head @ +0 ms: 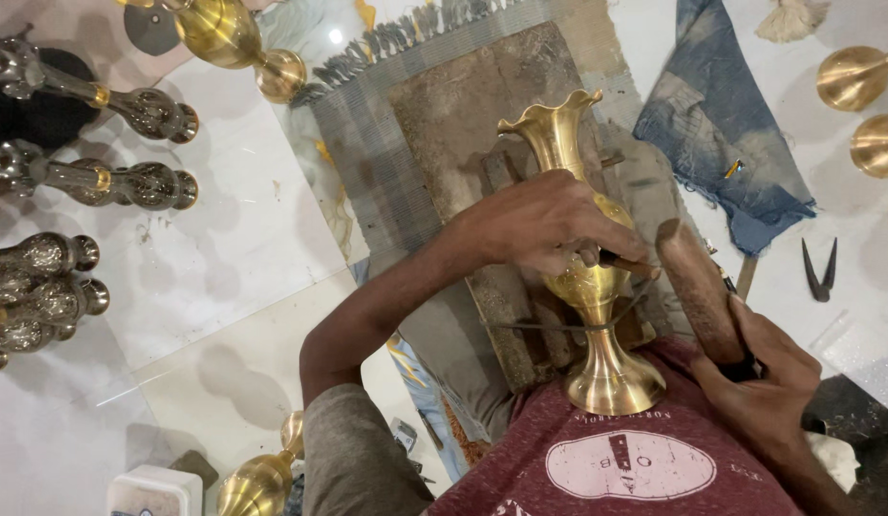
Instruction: The person sits on the floor and shapes a brass vase held on a wooden stake, striking its surface with a wooden mallet while holding a metal punch against the metal with the other hand, rotating the vase to work different areas.
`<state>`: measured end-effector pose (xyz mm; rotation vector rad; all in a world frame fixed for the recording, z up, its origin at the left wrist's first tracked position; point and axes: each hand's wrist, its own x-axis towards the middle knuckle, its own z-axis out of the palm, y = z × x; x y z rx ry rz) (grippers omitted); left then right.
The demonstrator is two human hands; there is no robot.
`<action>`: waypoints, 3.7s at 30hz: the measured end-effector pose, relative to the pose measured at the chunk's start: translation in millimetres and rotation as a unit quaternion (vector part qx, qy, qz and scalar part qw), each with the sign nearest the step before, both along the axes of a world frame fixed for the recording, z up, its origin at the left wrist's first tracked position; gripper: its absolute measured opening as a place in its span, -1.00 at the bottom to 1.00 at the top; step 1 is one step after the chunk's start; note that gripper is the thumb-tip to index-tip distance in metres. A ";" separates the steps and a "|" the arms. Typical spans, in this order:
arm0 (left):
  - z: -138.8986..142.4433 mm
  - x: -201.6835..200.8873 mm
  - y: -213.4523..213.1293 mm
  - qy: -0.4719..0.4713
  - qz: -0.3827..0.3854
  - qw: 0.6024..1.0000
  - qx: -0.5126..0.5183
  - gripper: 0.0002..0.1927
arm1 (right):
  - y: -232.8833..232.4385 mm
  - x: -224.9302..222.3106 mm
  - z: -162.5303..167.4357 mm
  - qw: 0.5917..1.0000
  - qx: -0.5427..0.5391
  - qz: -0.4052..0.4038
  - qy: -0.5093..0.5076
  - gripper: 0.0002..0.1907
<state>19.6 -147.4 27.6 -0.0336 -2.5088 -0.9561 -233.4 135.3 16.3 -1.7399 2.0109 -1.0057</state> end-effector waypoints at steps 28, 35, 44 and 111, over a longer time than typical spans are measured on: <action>-1.4 21.3 33.8 0.089 0.135 0.974 0.156 -0.56 | -30.2 27.2 104.7 0.994 0.104 -0.015 0.009 -0.30; 14.3 8.8 99.0 0.242 0.355 0.801 0.418 -0.56 | -70.8 17.6 62.4 0.975 0.056 0.023 -0.213 -0.26; 18.2 -18.5 124.9 0.275 0.541 0.744 0.280 -0.75 | -146.2 3.8 105.5 0.977 0.116 0.177 -0.015 -0.23; 14.4 -14.1 15.1 0.007 0.020 0.999 -0.034 -0.51 | -5.4 -6.6 -4.2 0.990 -0.119 0.055 0.053 -0.44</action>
